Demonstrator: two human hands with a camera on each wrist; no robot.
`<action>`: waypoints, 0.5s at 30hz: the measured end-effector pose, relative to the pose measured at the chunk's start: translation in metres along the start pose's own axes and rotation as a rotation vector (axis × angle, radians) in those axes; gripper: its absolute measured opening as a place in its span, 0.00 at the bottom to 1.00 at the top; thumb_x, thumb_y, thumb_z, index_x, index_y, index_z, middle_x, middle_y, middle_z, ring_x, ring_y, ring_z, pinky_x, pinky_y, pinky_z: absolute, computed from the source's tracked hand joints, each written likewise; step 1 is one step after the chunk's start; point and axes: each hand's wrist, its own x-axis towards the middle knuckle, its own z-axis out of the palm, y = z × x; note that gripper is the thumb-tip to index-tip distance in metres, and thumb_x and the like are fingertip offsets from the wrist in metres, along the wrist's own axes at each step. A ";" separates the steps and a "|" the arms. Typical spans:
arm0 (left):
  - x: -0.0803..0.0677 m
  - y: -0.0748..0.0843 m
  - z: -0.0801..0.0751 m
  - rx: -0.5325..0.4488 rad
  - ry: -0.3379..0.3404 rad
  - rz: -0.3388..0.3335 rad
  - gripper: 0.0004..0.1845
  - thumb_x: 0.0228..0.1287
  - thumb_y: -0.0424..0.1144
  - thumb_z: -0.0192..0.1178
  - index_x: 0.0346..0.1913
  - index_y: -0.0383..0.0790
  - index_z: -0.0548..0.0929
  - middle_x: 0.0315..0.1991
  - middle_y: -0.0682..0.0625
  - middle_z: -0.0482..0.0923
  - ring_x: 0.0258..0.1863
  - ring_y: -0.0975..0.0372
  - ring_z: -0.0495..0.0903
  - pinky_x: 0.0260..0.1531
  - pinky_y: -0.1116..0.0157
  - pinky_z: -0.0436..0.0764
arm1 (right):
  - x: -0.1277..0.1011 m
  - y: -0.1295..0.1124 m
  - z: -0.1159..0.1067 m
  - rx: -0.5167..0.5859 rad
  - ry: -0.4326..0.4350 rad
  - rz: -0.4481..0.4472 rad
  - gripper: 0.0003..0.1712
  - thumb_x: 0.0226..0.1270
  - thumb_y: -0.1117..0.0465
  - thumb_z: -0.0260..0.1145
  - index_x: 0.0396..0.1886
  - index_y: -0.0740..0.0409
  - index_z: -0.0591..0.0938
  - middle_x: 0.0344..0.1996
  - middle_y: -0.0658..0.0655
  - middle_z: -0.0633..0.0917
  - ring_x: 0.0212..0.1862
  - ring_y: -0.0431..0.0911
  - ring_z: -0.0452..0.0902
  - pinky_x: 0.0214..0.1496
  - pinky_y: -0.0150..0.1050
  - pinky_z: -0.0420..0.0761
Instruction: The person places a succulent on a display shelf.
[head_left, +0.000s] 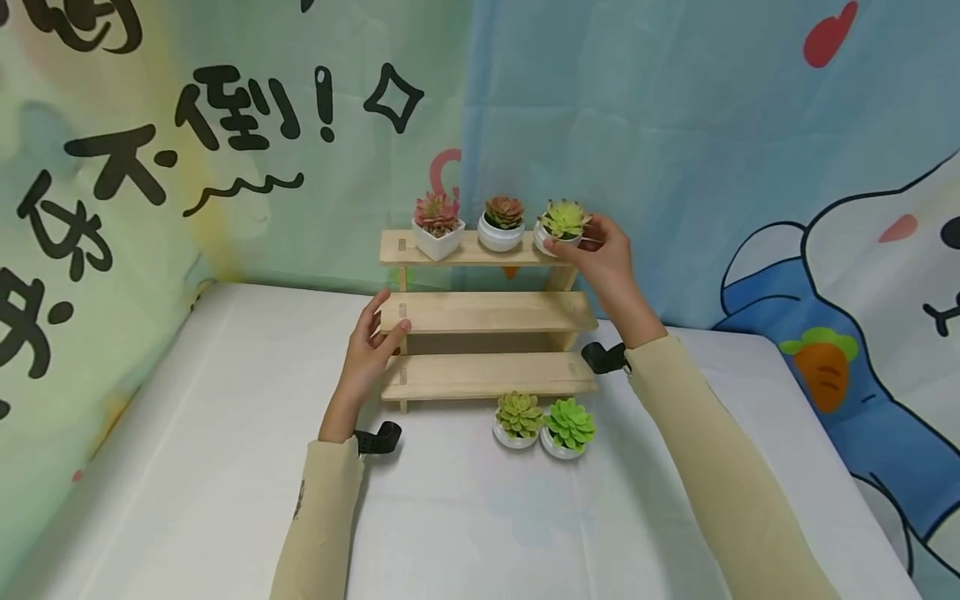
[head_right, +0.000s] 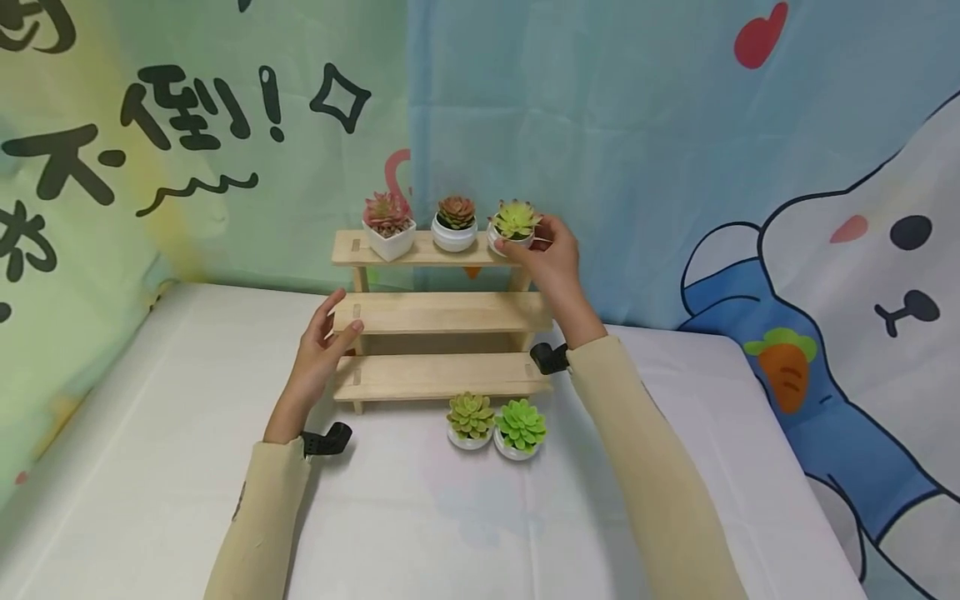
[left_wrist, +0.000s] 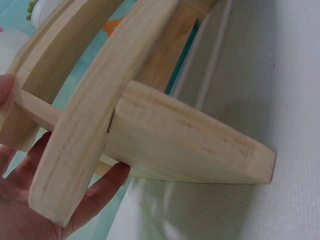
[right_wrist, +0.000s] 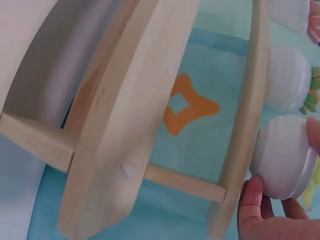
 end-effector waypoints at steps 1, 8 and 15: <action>0.000 0.000 0.000 -0.001 0.002 0.001 0.34 0.71 0.37 0.58 0.76 0.47 0.57 0.69 0.40 0.63 0.49 0.53 0.76 0.40 0.71 0.76 | 0.002 0.000 0.001 0.001 -0.001 -0.002 0.39 0.63 0.51 0.71 0.69 0.58 0.67 0.59 0.58 0.71 0.54 0.45 0.67 0.56 0.43 0.72; 0.000 0.001 0.001 0.000 -0.004 -0.021 0.34 0.71 0.38 0.58 0.76 0.50 0.57 0.75 0.41 0.52 0.54 0.53 0.75 0.43 0.72 0.76 | 0.010 0.001 0.004 0.009 0.001 0.019 0.39 0.65 0.53 0.69 0.71 0.59 0.65 0.61 0.60 0.70 0.56 0.48 0.67 0.57 0.43 0.72; 0.001 0.001 0.000 -0.007 -0.005 -0.029 0.35 0.72 0.38 0.58 0.77 0.46 0.56 0.76 0.41 0.49 0.58 0.50 0.73 0.43 0.73 0.76 | 0.014 -0.003 0.003 -0.029 -0.066 0.052 0.45 0.67 0.52 0.67 0.76 0.60 0.56 0.68 0.64 0.65 0.66 0.55 0.62 0.63 0.48 0.69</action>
